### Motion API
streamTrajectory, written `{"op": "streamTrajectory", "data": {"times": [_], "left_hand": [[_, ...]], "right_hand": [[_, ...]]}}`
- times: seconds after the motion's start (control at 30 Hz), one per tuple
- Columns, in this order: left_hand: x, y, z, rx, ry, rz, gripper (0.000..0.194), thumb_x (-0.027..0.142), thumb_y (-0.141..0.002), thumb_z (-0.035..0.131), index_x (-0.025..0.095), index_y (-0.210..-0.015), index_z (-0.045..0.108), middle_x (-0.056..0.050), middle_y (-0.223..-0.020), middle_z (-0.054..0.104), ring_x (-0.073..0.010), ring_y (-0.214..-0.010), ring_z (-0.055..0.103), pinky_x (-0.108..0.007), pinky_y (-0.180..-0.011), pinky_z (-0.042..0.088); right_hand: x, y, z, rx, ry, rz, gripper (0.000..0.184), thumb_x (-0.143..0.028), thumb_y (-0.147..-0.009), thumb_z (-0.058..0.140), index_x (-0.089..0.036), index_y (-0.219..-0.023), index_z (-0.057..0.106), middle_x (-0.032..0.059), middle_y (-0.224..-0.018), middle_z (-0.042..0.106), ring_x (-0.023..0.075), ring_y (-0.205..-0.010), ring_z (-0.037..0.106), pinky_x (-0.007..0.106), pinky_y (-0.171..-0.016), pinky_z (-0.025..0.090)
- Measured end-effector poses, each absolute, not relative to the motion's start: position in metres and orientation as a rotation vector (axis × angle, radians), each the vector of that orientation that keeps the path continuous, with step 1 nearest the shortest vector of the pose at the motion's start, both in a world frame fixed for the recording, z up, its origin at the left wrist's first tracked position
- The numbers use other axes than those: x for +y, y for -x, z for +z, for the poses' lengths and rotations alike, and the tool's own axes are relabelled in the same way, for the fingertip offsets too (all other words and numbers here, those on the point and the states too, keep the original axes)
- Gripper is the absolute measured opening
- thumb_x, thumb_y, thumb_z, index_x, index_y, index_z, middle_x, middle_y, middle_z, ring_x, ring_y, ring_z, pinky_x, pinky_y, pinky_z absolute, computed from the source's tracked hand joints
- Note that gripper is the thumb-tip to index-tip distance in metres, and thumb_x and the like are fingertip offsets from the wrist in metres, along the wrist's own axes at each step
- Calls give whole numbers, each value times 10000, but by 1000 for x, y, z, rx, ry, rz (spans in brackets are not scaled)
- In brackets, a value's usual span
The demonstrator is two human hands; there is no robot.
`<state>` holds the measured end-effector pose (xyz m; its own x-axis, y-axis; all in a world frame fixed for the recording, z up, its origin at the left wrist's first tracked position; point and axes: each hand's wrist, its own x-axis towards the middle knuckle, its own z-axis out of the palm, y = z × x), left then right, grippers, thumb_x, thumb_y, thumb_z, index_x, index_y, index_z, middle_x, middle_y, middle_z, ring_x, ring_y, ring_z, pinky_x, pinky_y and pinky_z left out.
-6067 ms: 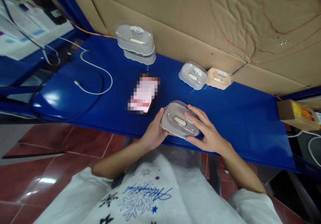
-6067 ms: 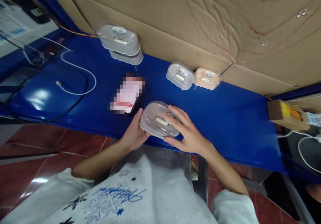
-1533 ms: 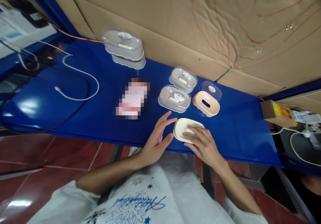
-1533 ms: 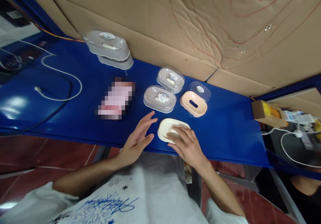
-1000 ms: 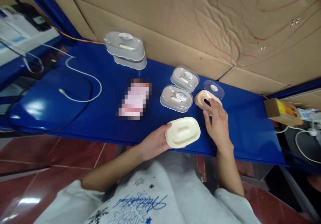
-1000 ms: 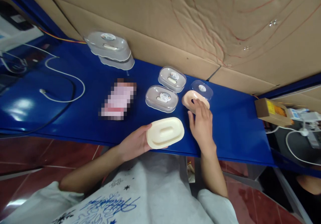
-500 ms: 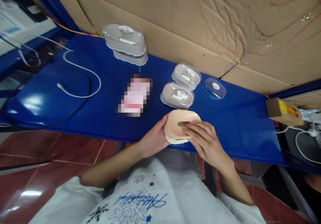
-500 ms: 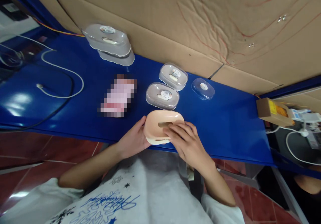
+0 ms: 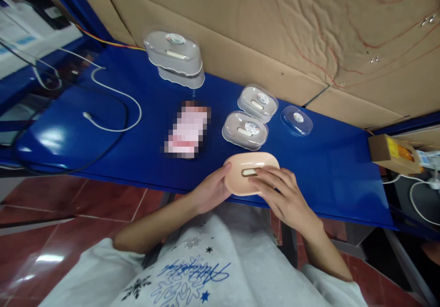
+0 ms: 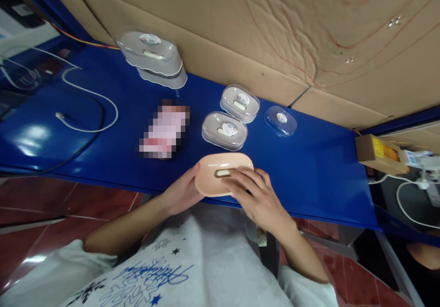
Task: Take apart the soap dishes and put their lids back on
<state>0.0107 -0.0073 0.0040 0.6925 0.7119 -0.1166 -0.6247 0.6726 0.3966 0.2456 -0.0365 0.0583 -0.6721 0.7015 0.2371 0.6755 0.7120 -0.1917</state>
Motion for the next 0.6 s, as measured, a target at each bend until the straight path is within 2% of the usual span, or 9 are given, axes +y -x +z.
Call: {"op": "streamTrajectory", "data": {"times": [0.2,0.4,0.53,0.6], "left_hand": [[-6,-13,9,325,-319,796,627,627,-1000,680,182,-1441,710,-144,-1530,677,-344,-1482,572,-449,-1210,472],[-9,-14,0,432,-328,878,548,584,-974,741,178,-1340,771,-124,-1415,757,-314,-1391,655,-393,-1181,504],[-11,-14,-5,532,-340,943,512,557,-958,768,173,-1298,784,-124,-1324,799,-316,-1353,683,-391,-1182,497],[-11,-14,-3,535,-382,968,537,579,-941,775,167,-1285,788,-128,-1265,818,-335,-1325,698,-420,-1176,499]], "right_hand": [[-33,-247,58,-2602,1108,150,415,-170,-1089,591,-255,-1495,598,85,-1494,697,268,-1460,564,482,-1154,444],[-34,-251,56,-2536,1126,284,444,-183,-1088,590,-277,-1522,574,96,-1572,632,268,-1492,551,484,-1146,493],[-38,-246,50,-2535,1147,229,454,-167,-1091,572,-297,-1525,573,97,-1583,627,271,-1505,545,506,-1170,490],[-41,-243,47,-2558,1142,183,434,-208,-1094,581,-324,-1512,587,94,-1635,579,286,-1532,522,553,-1217,449]]}}
